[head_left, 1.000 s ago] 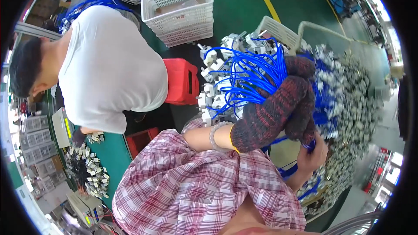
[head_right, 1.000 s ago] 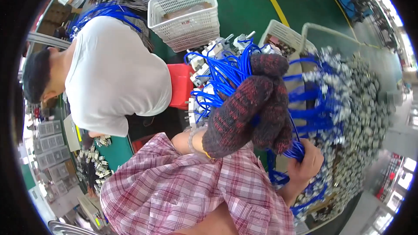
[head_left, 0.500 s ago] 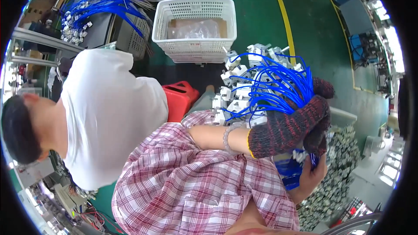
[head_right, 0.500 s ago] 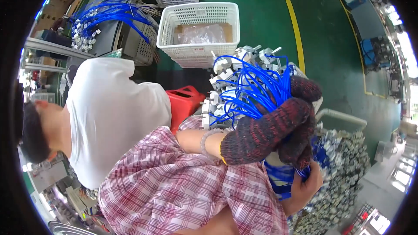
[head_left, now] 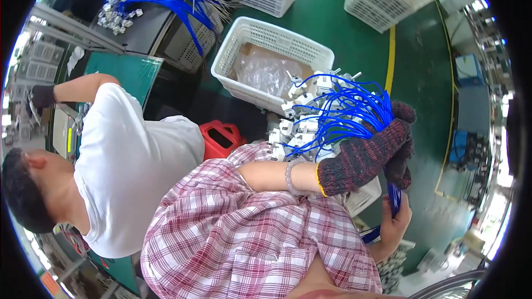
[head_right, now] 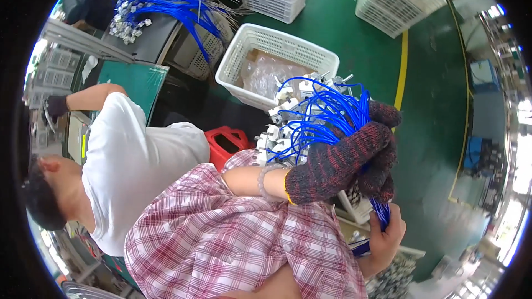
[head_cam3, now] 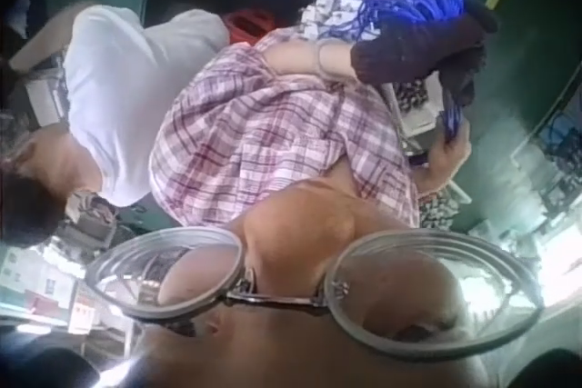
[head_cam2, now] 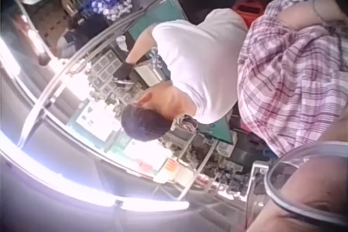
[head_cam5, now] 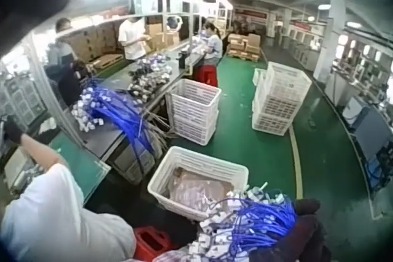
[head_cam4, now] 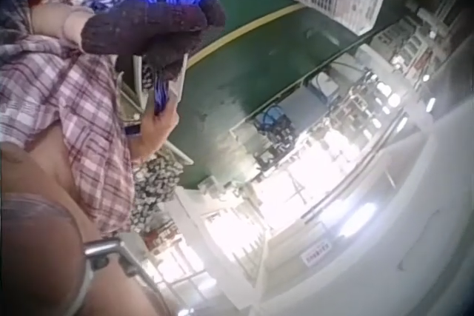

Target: Connecting wire bundles to electrical terminals and testing the connections using electrical probes on a factory assembly line.

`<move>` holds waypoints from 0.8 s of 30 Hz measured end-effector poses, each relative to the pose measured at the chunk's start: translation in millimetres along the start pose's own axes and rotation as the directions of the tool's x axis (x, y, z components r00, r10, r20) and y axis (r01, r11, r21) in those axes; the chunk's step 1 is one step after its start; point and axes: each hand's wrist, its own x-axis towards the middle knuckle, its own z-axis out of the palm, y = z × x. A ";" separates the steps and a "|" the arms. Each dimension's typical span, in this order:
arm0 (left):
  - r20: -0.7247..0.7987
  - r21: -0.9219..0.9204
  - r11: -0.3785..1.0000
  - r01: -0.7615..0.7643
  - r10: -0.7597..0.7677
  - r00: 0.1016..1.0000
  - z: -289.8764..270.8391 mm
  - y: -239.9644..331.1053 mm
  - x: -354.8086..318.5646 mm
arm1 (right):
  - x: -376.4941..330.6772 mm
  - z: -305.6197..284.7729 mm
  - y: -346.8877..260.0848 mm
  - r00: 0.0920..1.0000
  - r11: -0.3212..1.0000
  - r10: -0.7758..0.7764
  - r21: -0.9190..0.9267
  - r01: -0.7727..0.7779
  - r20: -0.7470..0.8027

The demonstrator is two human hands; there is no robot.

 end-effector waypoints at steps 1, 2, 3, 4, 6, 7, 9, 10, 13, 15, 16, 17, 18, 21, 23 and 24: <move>-0.062 -0.229 0.973 0.030 -0.046 0.997 -7.6 4.3 14.4 | 20.7 1.2 -0.8 0.998 0.999 -0.016 0.048 0.013 0.066; -0.110 -0.449 0.893 0.038 -0.098 0.989 -15.5 9.5 28.6 | 43.7 0.1 0.1 0.985 0.997 -0.004 0.077 -0.010 0.175; -0.143 -0.646 0.763 0.025 -0.153 0.978 -23.8 14.8 42.0 | 64.7 2.3 -0.4 0.982 0.997 -0.029 0.082 0.014 0.185; -0.152 -0.811 0.586 -0.003 -0.206 0.967 -31.3 19.2 56.9 | 85.5 3.6 -1.1 0.953 0.993 -0.010 0.116 -0.026 0.302; -0.154 -0.943 0.326 -0.061 -0.267 0.951 -53.0 24.6 79.9 | 129.6 12.2 -3.6 0.876 0.977 -0.033 0.199 -0.073 0.481; -0.174 -0.941 0.327 -0.085 -0.253 0.952 -63.7 24.0 89.4 | 151.2 16.4 -4.7 0.872 0.980 -0.052 0.194 -0.050 0.486; -0.277 -0.921 0.326 -0.212 -0.169 0.946 -85.8 17.6 104.4 | 188.1 26.8 -5.4 0.782 0.970 0.014 0.182 -0.163 0.623; -0.328 -0.891 0.386 -0.239 -0.186 0.926 -99.7 14.3 107.6 | 205.7 34.2 0.5 0.734 0.962 -0.038 0.224 -0.158 0.678; -0.424 -0.851 0.381 -0.362 -0.091 0.901 -147.1 2.5 121.7 | 251.3 65.3 -3.4 0.683 0.944 -0.044 0.254 -0.210 0.729; -0.497 -0.824 0.394 -0.408 -0.155 0.854 -176.0 -3.4 129.8 | 273.3 91.1 -4.9 0.700 0.953 -0.062 0.250 -0.169 0.711; -0.536 -0.798 0.413 -0.440 -0.151 0.830 -195.6 -9.2 134.7 | 283.7 102.1 -5.3 0.724 0.946 -0.068 0.275 -0.172 0.687; -0.573 -0.771 0.431 -0.468 -0.150 0.806 -215.3 -14.7 139.0 | 292.7 114.8 -4.4 0.746 0.937 -0.070 0.299 -0.178 0.662; -0.605 -0.749 0.457 -0.479 -0.178 0.776 -237.0 -16.9 142.9 | 301.8 132.7 -3.5 0.775 0.927 -0.090 0.338 -0.165 0.625; -0.678 -0.684 0.500 -0.532 -0.166 0.716 -311.8 -15.6 145.1 | 335.0 192.1 -30.6 0.763 0.904 -0.158 0.403 -0.143 0.627; -0.725 -0.641 0.536 -0.549 -0.187 0.663 -366.2 -10.1 145.0 | 365.6 247.8 -62.4 0.722 0.930 -0.167 0.350 -0.111 0.672; -0.731 -0.631 0.549 -0.548 -0.185 0.657 -394.7 -8.7 143.6 | 380.1 274.5 -74.9 0.717 0.940 -0.240 0.341 0.003 0.655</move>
